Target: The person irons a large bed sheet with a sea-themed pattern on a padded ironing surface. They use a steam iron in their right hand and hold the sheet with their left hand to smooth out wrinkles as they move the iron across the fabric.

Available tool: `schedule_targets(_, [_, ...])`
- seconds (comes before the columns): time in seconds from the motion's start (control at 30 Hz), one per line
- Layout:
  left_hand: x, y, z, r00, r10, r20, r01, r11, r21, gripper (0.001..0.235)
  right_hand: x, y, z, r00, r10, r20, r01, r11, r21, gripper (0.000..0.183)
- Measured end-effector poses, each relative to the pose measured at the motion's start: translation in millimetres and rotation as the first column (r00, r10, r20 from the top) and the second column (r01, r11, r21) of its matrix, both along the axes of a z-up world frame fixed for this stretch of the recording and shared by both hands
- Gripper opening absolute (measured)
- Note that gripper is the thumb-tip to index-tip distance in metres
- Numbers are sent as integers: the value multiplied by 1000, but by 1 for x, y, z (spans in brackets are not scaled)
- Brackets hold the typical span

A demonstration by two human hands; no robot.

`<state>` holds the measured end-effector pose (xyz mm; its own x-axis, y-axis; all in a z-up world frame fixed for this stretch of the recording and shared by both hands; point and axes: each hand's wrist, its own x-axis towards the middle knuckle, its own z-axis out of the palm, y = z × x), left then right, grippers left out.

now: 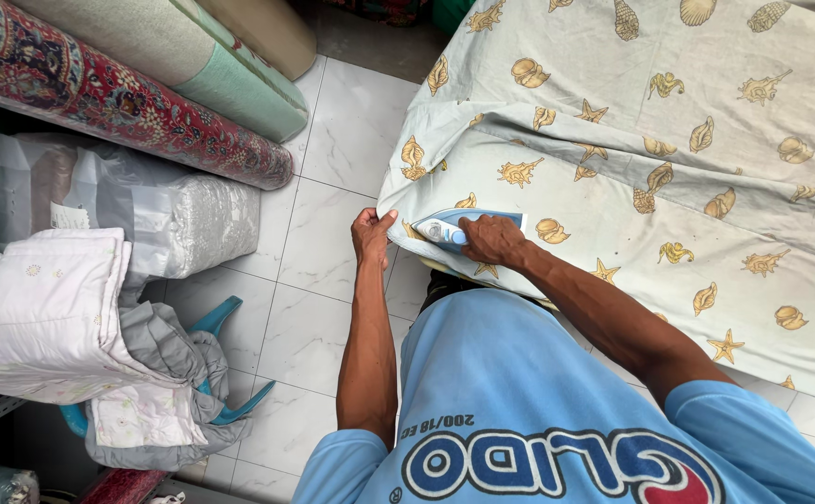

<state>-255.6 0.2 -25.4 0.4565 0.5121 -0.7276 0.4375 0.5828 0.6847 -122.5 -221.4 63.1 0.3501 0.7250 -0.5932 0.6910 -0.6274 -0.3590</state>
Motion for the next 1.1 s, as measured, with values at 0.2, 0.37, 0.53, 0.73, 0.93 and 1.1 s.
schedule_targets(0.2, [-14,-4,-9,996,84,19,-86,994,71,23,31,-9,-10,970,-241,36,238,968,86,37])
schedule_targets(0.37, [-13,-4,-6,997,2,-71,-1,1000,20,26,33,-5,-12,977,-213,1,213,977,9,32])
schedule_targets(0.53, [-20,-4,-9,982,-122,-146,120,992,-24,30,-20,7,-11,999,-45,1,44,995,94,40])
schedule_targets(0.73, [-31,-3,-34,985,100,-139,-99,995,11,27,-51,-23,-1,989,-145,-3,145,988,47,38])
schedule_targets(0.93, [-37,-1,-57,977,191,-98,-206,963,-175,25,-22,-115,17,968,-239,-72,221,956,-195,36])
schedule_targets(1.1, [-41,5,-48,984,120,-133,-155,942,-296,22,-21,-153,31,961,-274,-24,262,940,-218,32])
